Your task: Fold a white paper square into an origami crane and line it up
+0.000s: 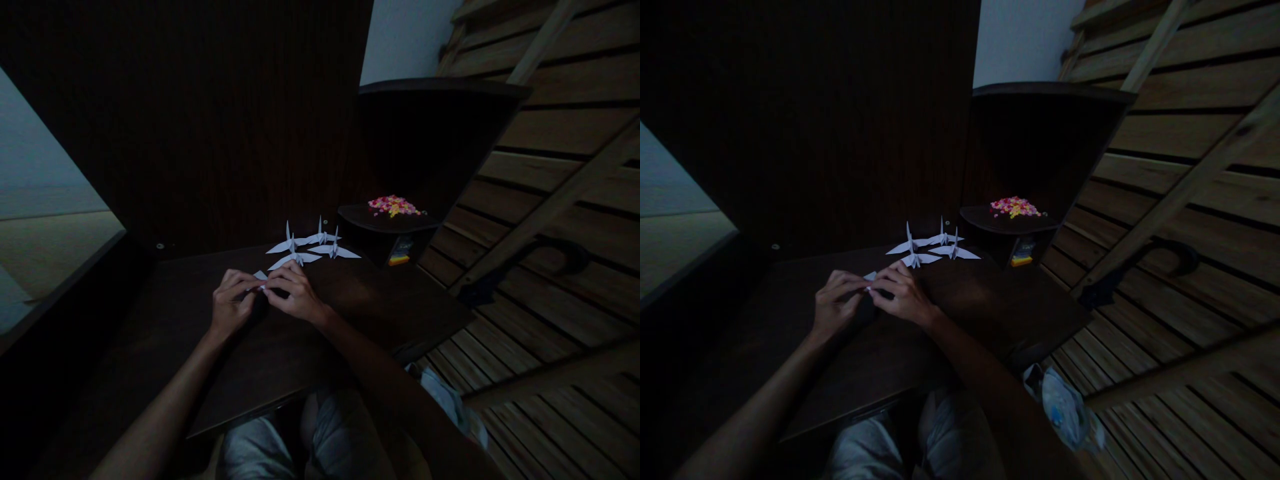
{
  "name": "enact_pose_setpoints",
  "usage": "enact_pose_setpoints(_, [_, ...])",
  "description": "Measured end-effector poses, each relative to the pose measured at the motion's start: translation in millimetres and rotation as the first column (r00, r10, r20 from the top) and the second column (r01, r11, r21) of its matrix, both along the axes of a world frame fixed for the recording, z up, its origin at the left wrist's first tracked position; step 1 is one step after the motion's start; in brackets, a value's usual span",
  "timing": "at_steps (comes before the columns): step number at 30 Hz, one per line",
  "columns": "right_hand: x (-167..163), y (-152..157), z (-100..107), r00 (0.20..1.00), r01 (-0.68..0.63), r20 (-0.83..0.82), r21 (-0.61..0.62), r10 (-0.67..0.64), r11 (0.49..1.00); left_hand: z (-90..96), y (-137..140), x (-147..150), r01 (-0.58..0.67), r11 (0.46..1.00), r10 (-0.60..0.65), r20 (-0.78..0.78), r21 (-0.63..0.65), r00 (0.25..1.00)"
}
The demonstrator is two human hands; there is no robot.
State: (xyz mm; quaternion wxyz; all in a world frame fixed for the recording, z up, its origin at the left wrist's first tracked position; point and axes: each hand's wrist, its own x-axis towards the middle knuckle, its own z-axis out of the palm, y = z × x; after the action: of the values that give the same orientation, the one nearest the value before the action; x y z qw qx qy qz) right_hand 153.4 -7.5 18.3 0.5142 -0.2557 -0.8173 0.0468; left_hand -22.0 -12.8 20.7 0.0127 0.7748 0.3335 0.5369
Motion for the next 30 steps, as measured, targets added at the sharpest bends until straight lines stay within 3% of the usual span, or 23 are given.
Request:
enact_pose_setpoints(14, [1.0,-0.3,0.4,1.0,-0.001,-0.009,-0.027,0.001,1.0,3.7,-1.6,1.4,-0.02,0.999,0.022,-0.047,0.042,0.999])
enact_pose_setpoints(23, [2.3,0.1,1.8,0.996,-0.012,0.085,-0.026,0.014,1.0,1.3,-1.9,4.1,-0.021,1.0,0.021,-0.05,-0.001,0.999])
enact_pose_setpoints(30, [2.0,2.4,-0.2,1.0,-0.002,0.011,0.025,0.002,1.0,4.4,-2.8,3.5,0.01,1.0,-0.009,-0.055,0.017,0.998])
